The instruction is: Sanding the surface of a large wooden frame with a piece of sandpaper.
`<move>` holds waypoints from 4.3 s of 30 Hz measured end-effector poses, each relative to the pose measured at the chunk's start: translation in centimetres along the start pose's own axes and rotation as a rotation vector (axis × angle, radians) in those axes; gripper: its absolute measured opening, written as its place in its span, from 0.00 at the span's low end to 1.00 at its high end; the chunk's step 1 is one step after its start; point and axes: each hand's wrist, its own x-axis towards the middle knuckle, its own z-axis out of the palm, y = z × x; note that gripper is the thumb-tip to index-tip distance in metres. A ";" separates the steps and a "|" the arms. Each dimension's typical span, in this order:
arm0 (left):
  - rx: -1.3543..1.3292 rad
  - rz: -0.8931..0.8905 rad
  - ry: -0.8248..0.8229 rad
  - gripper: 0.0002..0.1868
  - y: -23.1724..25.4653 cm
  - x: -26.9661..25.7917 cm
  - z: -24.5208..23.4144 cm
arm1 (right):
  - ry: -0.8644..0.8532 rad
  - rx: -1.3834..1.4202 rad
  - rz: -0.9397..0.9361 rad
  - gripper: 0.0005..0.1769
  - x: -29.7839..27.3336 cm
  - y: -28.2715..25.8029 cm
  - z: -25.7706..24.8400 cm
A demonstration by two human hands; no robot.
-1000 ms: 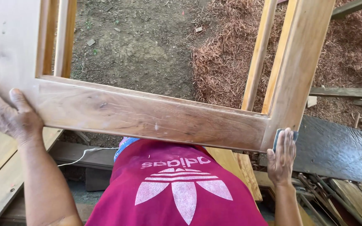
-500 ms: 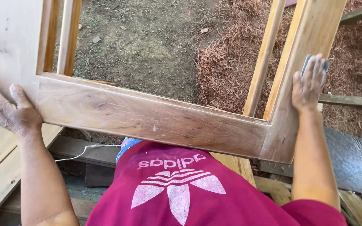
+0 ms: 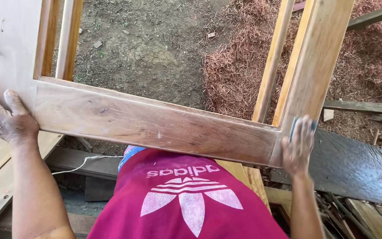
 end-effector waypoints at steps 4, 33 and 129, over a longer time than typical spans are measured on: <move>-0.018 0.071 0.047 0.29 -4.0 -0.6 2.3 | -0.031 0.019 0.043 0.42 -6.6 -2.7 -0.9; -0.052 -0.075 -0.029 0.28 0.9 0.1 -0.5 | -0.029 0.004 0.061 0.42 -2.3 -2.1 -0.5; -0.055 -0.017 -0.237 0.21 -7.4 5.9 0.1 | 0.065 -0.049 0.138 0.51 -0.2 -36.3 9.7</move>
